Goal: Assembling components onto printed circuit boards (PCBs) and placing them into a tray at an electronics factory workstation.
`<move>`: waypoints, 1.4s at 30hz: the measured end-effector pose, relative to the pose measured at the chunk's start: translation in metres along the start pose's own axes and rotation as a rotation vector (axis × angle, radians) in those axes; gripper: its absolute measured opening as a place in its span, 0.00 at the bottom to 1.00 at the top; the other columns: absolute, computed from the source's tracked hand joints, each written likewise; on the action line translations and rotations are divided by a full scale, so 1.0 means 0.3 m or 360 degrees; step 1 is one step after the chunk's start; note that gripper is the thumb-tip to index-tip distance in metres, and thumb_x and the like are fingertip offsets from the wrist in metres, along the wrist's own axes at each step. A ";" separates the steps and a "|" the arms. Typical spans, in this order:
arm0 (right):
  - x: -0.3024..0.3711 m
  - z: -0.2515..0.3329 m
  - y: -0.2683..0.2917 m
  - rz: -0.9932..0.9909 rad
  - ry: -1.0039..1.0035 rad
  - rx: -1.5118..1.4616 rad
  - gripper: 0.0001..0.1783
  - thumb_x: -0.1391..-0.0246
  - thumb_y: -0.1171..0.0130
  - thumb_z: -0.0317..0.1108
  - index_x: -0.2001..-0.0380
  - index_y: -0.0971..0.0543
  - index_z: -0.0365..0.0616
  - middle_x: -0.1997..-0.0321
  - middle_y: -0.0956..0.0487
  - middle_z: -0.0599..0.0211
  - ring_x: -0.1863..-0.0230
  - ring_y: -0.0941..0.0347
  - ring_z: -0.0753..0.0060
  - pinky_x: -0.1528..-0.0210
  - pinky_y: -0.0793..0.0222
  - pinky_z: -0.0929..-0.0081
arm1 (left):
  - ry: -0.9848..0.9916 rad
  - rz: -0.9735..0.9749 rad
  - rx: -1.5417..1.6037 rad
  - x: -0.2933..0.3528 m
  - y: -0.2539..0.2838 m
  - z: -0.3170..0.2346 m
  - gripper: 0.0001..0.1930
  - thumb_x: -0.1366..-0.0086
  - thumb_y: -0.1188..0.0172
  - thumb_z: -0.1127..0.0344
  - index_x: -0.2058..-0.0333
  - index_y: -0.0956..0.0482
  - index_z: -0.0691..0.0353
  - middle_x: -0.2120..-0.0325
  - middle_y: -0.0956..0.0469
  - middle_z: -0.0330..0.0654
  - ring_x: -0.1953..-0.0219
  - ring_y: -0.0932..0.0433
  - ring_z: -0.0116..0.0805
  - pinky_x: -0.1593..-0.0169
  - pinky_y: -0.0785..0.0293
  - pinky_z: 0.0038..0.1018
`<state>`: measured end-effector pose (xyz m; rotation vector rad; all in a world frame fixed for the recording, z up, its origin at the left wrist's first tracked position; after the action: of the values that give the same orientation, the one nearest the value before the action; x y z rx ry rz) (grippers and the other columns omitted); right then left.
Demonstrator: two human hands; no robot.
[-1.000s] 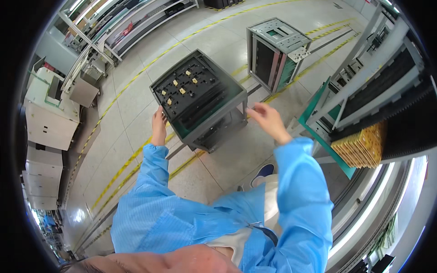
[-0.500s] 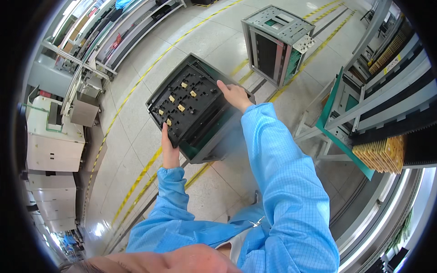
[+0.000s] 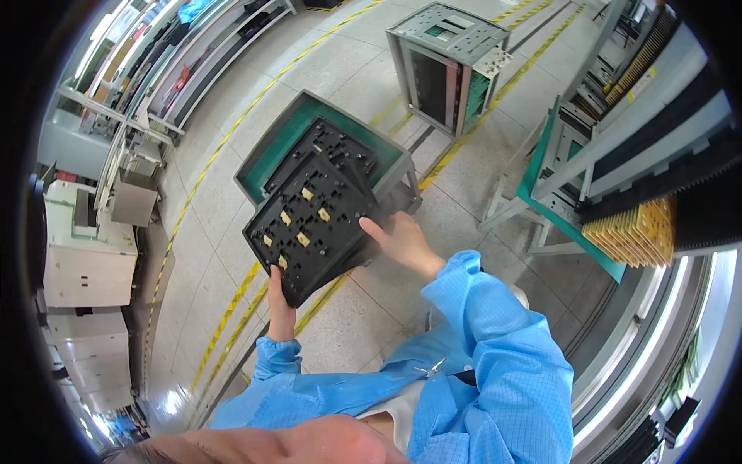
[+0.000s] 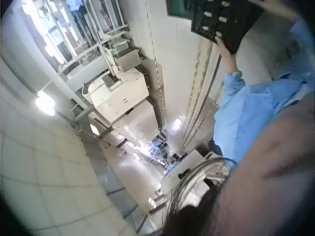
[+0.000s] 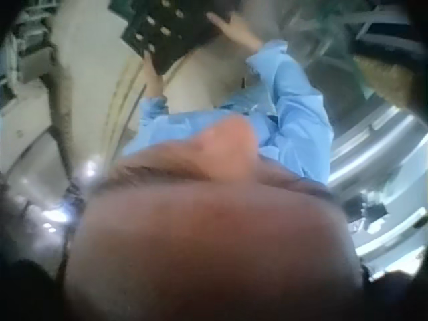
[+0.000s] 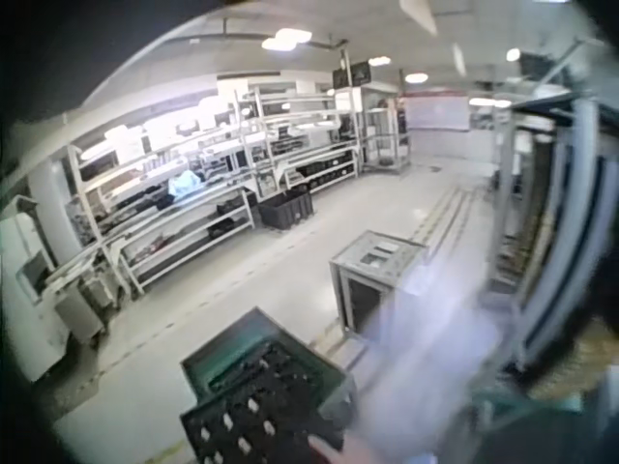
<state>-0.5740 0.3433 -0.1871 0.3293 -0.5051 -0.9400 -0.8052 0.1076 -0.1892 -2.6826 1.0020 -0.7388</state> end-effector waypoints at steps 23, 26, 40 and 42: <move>1.135 -0.033 0.460 -0.1000 -0.0477 -0.0105 0.45 0.44 0.43 0.65 0.41 0.34 0.33 0.51 0.23 0.36 0.49 0.25 0.40 0.46 0.29 0.53 | 0.0168 0.1067 -0.0605 0.495 -0.472 0.026 0.32 0.26 0.51 0.49 0.33 0.42 0.66 0.37 0.35 0.49 0.39 0.31 0.40 0.38 0.32 0.35; 1.478 -0.048 0.607 -0.1432 -0.0538 -0.0132 0.40 0.43 0.38 0.58 0.41 0.34 0.37 0.60 0.20 0.45 0.57 0.21 0.52 0.55 0.26 0.60 | 0.0166 0.1624 -0.0615 0.589 -0.733 0.130 0.31 0.25 0.50 0.53 0.33 0.44 0.68 0.37 0.35 0.48 0.39 0.32 0.36 0.38 0.34 0.30; 2.952 -0.446 1.058 -0.3134 -0.0987 -0.0177 0.43 0.44 0.41 0.67 0.47 0.25 0.32 0.53 0.22 0.58 0.50 0.29 0.69 0.44 0.36 0.74 | 0.0128 0.3094 -0.0612 2.032 -1.748 0.699 0.39 0.37 0.37 0.42 0.42 0.35 0.73 0.50 0.23 0.52 0.48 0.23 0.41 0.45 0.28 0.33; 3.030 -0.479 1.136 -0.3116 -0.0876 -0.0338 0.46 0.45 0.41 0.67 0.46 0.27 0.28 0.54 0.22 0.56 0.50 0.28 0.68 0.45 0.35 0.73 | 0.0269 0.3059 -0.0634 2.156 -1.793 0.828 0.45 0.39 0.36 0.41 0.39 0.42 0.75 0.48 0.25 0.57 0.47 0.24 0.45 0.45 0.28 0.35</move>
<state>0.1797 -0.2165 0.0987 0.3054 -0.4685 -3.0172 0.0446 0.0897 0.0276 -0.6671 2.9048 -0.2112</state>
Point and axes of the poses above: each hand's wrist, its own x-axis away from the middle knuckle, its own y-axis out of the back of the hand, z = x × y, the point moved 5 cm from there along -x, towards the middle knuckle
